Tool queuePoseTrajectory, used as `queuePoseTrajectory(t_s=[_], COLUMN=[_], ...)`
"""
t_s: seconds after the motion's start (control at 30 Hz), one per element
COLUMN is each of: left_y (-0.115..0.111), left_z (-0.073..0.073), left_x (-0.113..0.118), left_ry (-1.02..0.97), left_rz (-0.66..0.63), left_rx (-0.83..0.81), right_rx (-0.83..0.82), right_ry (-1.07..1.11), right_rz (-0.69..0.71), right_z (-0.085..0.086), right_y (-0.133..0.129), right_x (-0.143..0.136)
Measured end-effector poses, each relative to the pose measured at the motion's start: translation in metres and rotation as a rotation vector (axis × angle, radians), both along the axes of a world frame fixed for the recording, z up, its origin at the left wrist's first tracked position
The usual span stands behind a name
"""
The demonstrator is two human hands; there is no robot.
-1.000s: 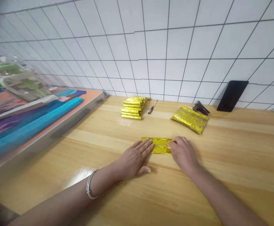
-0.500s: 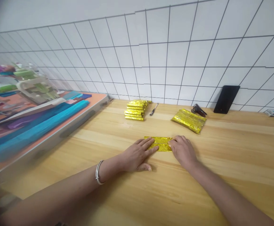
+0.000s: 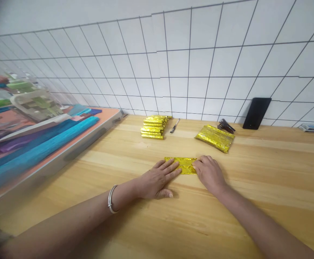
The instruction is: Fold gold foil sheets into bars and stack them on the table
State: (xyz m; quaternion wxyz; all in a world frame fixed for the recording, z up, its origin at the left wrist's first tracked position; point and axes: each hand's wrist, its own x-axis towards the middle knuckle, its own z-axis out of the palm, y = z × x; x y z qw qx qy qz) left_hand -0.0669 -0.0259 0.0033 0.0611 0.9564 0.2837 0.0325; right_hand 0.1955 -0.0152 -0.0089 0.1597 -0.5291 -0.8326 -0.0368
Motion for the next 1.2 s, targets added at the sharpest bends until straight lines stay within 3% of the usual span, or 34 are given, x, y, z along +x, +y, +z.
queuePoseTrajectory(t_s=[0.13, 0.23, 0.37, 0.53, 0.67, 0.83, 0.93, 1.03, 1.2], left_y=[0.000, 0.000, 0.001, 0.003, 0.003, 0.002, 0.002, 0.003, -0.001], left_z=[0.001, 0.001, 0.001, 0.001, 0.000, -0.002, 0.000, 0.001, 0.004], left_x=[0.000, 0.000, -0.001, -0.003, -0.003, -0.003, -0.001, -0.003, -0.038], left_ry=[0.006, 0.009, 0.008, -0.004, -0.016, -0.029, -0.033, -0.036, -0.007], left_rz=[-0.012, -0.020, -0.016, -0.036, -0.033, -0.031, -0.031, -0.031, -0.030], left_rx=[0.002, 0.001, 0.003, 0.007, 0.006, 0.015, 0.014, 0.008, -0.020], right_rx=[0.036, 0.102, 0.057, 0.030, 0.022, 0.031, -0.064, -0.149, -0.136], right_ry=[-0.022, -0.103, -0.188, -0.243, -0.229, -0.153, -0.168, -0.192, -0.166], right_rz=[0.017, 0.086, 0.163, 0.119, 0.086, 0.089, 0.166, 0.239, 0.247], right_z=[0.006, 0.012, 0.012, 0.007, 0.017, 0.030, 0.018, 0.000, -0.013], right_y=[-0.005, -0.022, -0.044, -0.053, -0.054, -0.037, -0.022, -0.013, -0.012], right_x=[-0.002, -0.015, -0.028, 0.006, 0.029, -0.006, -0.029, -0.032, -0.023])
